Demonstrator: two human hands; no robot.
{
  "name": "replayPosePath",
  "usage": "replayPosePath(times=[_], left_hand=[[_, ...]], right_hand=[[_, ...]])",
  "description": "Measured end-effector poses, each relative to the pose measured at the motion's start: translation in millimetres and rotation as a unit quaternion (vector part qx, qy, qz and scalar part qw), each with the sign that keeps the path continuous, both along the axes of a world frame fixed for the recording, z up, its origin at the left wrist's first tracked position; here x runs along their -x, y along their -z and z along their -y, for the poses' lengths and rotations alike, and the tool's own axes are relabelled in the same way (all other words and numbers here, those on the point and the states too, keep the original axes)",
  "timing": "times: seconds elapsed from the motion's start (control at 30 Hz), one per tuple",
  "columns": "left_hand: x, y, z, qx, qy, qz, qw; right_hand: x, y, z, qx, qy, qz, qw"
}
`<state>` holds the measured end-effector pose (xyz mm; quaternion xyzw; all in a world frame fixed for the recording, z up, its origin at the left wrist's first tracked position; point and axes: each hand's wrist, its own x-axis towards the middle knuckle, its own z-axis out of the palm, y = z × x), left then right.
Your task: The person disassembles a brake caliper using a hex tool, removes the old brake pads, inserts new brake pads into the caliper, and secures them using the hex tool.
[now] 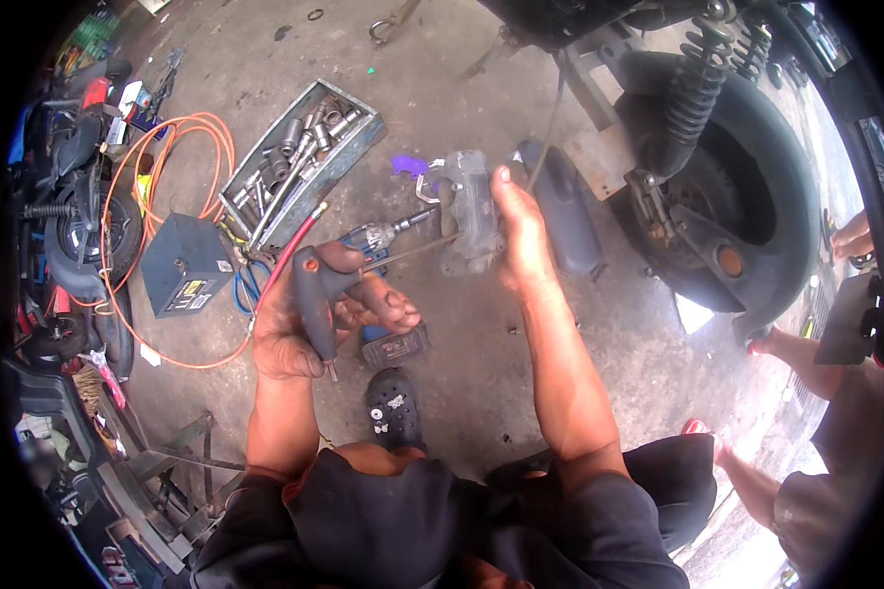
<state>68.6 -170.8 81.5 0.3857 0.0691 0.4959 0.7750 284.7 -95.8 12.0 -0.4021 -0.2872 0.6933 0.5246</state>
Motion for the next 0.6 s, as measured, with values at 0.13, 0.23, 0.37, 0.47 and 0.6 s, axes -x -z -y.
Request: replayPosePath(times=[0.13,0.23,0.37,0.47,0.6], left_hand=[[-15,4,-6,0.004,-0.164,-0.044,0.985],[-34,10,-4,0.076,-0.377,-0.012,0.923],[-2,23,-9,0.049,-0.488,-0.145,0.859],[11,13,-20,0.005,-0.519,-0.353,0.779],[3,-15,-18,-0.024,-0.362,-0.4,0.842]], right_hand=[[-14,-3,3,-0.016,0.02,0.018,1.0],[0,11,6,0.0,0.062,0.014,0.998],[23,12,1,-0.029,0.066,0.055,0.996],[6,4,0,-0.041,0.064,0.122,0.99],[-9,9,0,-0.083,0.015,0.115,0.99]])
